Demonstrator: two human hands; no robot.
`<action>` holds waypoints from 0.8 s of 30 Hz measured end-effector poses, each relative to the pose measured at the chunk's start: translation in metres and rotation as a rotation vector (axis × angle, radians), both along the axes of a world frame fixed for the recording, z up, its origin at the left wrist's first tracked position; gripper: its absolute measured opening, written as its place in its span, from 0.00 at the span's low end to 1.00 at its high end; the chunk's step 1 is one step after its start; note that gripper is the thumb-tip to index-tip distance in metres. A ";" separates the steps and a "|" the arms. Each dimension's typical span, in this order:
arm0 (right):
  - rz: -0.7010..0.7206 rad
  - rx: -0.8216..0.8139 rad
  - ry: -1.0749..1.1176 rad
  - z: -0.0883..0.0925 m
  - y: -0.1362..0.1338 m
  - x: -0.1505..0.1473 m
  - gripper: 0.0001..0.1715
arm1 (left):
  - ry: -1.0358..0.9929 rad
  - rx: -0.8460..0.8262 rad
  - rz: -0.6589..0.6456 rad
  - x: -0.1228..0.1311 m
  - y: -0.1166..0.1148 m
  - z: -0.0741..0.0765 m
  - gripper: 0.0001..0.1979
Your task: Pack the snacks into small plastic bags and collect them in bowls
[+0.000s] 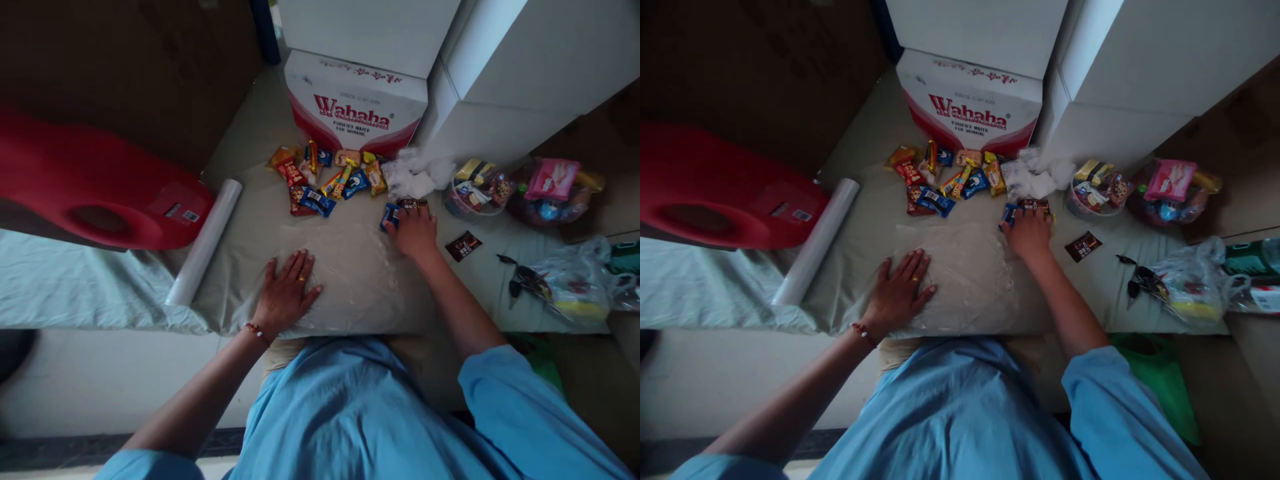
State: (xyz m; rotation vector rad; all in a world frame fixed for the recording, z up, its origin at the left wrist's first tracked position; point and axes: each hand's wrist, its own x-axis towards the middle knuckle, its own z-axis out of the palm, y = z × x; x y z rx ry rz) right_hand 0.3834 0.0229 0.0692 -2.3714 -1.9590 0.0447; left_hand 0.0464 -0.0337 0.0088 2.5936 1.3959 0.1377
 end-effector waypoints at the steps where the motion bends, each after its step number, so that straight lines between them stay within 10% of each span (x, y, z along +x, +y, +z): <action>1: -0.004 -0.019 -0.053 -0.002 0.012 -0.003 0.34 | -0.003 0.001 0.003 0.000 0.000 0.000 0.36; 14: 0.037 -0.007 -0.113 -0.015 0.050 -0.005 0.28 | -0.046 -0.036 0.027 -0.002 0.001 -0.004 0.36; 24: 0.423 -0.014 0.136 -0.025 0.124 -0.124 0.33 | -0.082 -0.011 0.023 -0.004 0.001 -0.007 0.36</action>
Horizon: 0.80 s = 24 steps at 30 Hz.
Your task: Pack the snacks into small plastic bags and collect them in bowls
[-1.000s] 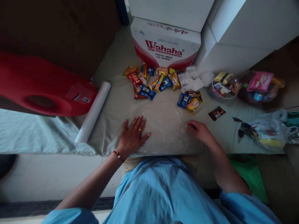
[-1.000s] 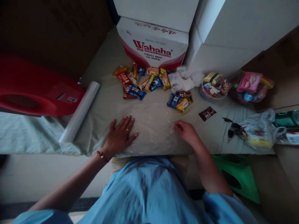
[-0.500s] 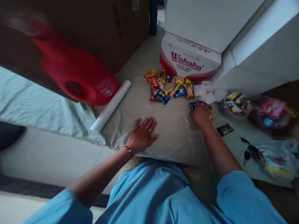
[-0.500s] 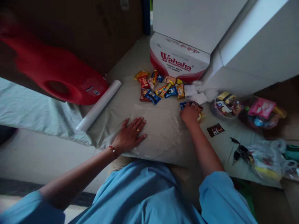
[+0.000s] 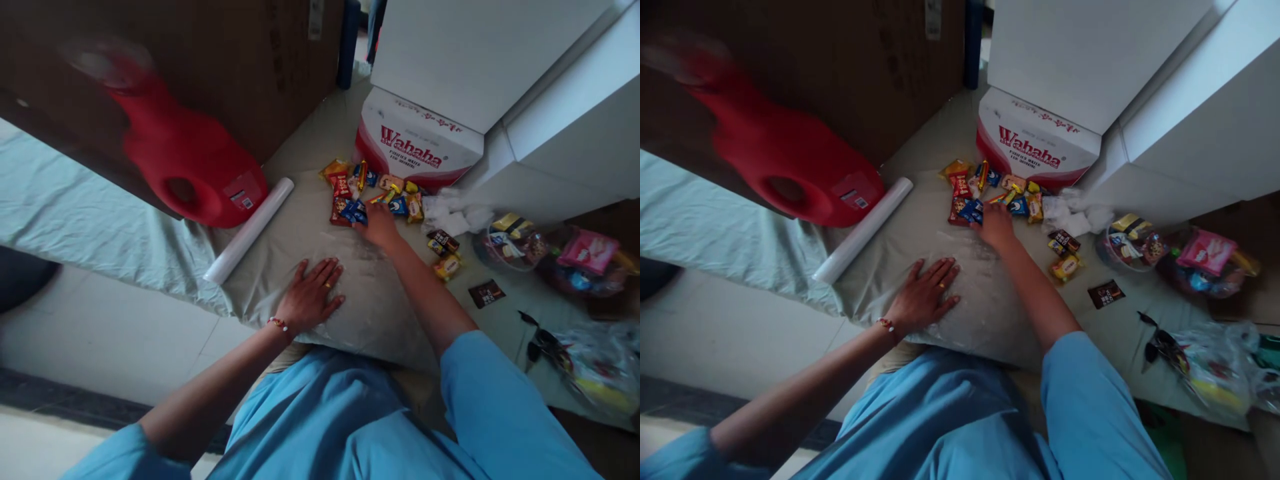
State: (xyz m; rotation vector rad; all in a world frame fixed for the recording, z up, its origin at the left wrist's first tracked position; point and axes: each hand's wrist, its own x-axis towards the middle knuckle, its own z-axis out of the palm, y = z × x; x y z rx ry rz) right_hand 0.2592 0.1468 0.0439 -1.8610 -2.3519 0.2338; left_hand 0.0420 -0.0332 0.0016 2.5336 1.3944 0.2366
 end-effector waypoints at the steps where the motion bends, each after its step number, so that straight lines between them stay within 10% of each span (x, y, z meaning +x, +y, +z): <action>1: -0.012 -0.011 -0.012 -0.002 0.004 -0.009 0.33 | 0.002 0.004 0.000 0.000 0.000 0.000 0.36; 8: -0.022 0.070 -0.043 0.001 -0.012 -0.005 0.31 | 0.001 0.013 -0.005 0.000 0.001 -0.001 0.33; 17: 0.266 0.008 0.049 0.034 -0.118 0.055 0.32 | 0.005 0.002 0.013 0.002 0.000 0.000 0.32; 24: 0.304 -0.073 -0.052 0.003 -0.171 0.025 0.34 | 0.047 0.027 0.017 0.002 -0.001 0.000 0.32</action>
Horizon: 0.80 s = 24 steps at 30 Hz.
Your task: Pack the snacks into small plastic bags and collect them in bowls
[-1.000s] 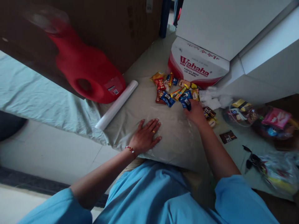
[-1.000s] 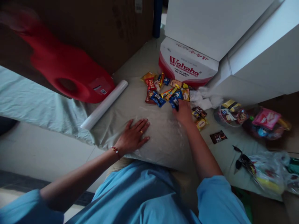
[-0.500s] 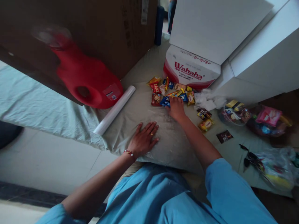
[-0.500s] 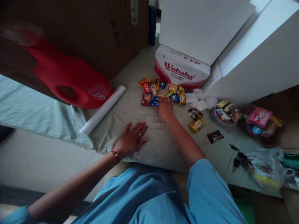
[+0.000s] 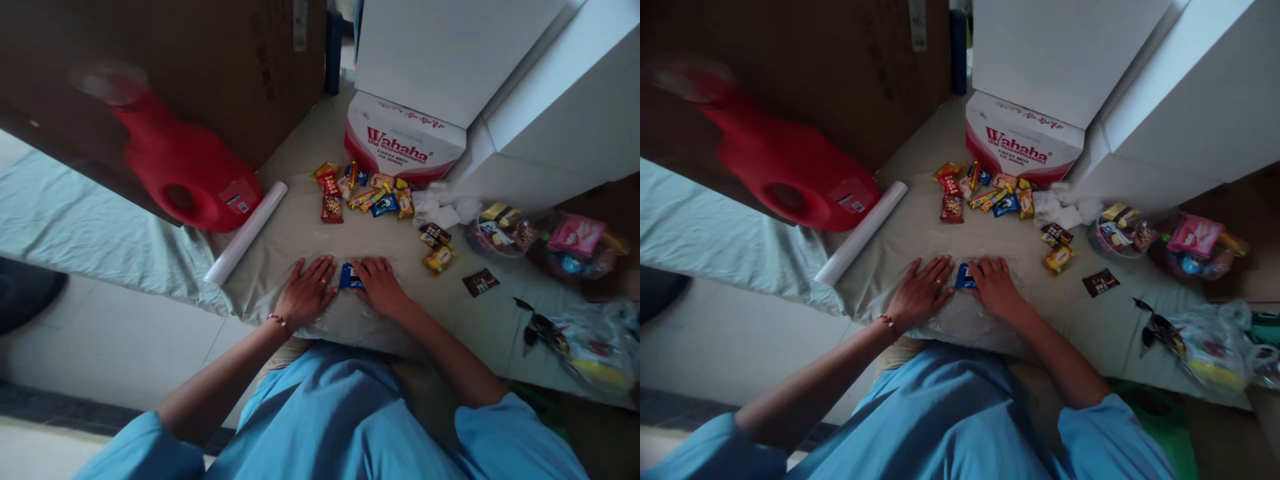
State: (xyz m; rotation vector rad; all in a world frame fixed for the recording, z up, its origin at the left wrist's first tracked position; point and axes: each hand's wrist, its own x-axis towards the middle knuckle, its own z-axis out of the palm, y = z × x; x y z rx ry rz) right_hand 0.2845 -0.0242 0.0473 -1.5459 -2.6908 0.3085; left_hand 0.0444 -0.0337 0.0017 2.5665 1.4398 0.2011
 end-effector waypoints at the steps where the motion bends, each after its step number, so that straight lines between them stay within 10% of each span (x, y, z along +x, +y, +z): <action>1: -0.009 0.002 -0.006 -0.003 -0.002 -0.001 0.35 | 0.005 0.003 0.003 0.000 0.000 -0.001 0.32; 24: -0.053 -0.064 0.117 0.007 -0.013 -0.004 0.42 | -0.043 -0.009 0.032 -0.004 0.003 -0.002 0.30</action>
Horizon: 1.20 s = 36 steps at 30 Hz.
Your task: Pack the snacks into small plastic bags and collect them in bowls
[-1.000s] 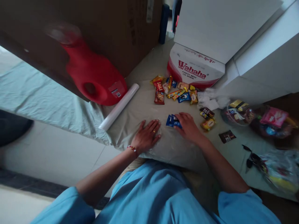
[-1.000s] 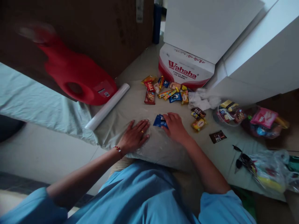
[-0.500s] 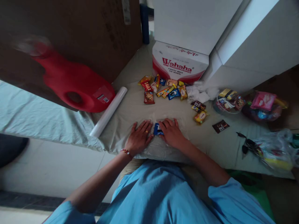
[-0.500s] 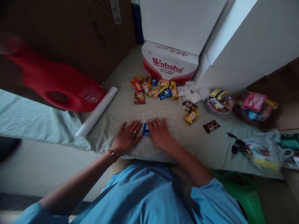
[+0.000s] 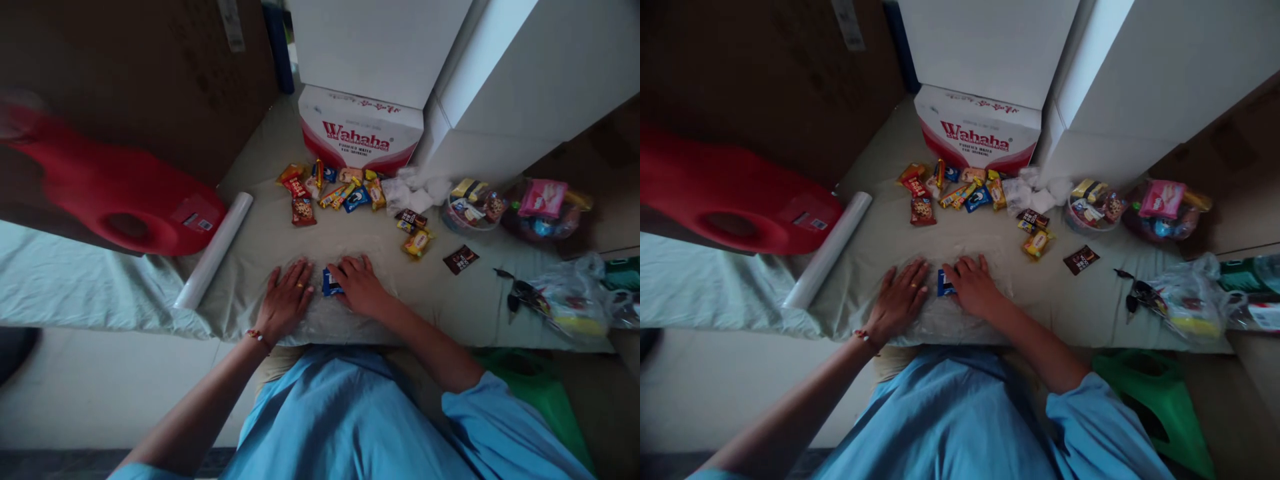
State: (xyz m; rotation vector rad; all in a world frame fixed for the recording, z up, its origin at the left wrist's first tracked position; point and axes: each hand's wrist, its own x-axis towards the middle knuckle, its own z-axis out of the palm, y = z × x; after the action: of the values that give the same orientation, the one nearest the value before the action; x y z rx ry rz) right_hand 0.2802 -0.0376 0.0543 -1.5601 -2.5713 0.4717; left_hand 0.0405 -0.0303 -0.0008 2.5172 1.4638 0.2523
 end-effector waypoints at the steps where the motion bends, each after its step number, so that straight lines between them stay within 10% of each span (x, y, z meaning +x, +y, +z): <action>1: -0.004 -0.017 0.048 0.003 -0.002 0.005 0.45 | -0.032 0.003 0.005 -0.003 0.000 -0.001 0.29; 10: -0.025 -0.096 0.335 -0.013 -0.101 0.086 0.40 | -0.315 -0.003 0.030 -0.050 -0.001 -0.009 0.24; 14: 0.002 -0.044 0.303 -0.037 -0.123 0.087 0.18 | -0.283 0.038 0.049 -0.054 0.003 -0.011 0.21; 20: -0.017 -0.114 0.498 -0.002 -0.077 0.076 0.14 | -0.222 0.189 0.092 -0.044 0.007 0.003 0.19; 24: -0.068 -0.115 0.593 0.022 -0.032 0.072 0.12 | -0.113 0.149 -0.144 -0.045 0.008 0.011 0.19; 36: -0.488 -0.481 0.751 -0.003 0.029 0.057 0.07 | -0.056 0.025 -0.315 -0.049 -0.032 0.027 0.33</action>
State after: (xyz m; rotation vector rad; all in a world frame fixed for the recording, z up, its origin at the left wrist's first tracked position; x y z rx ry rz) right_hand 0.3370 -0.0090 0.0508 -1.6216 -1.5246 1.3575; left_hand -0.0082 -0.0618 0.0263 2.6878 1.0293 0.2839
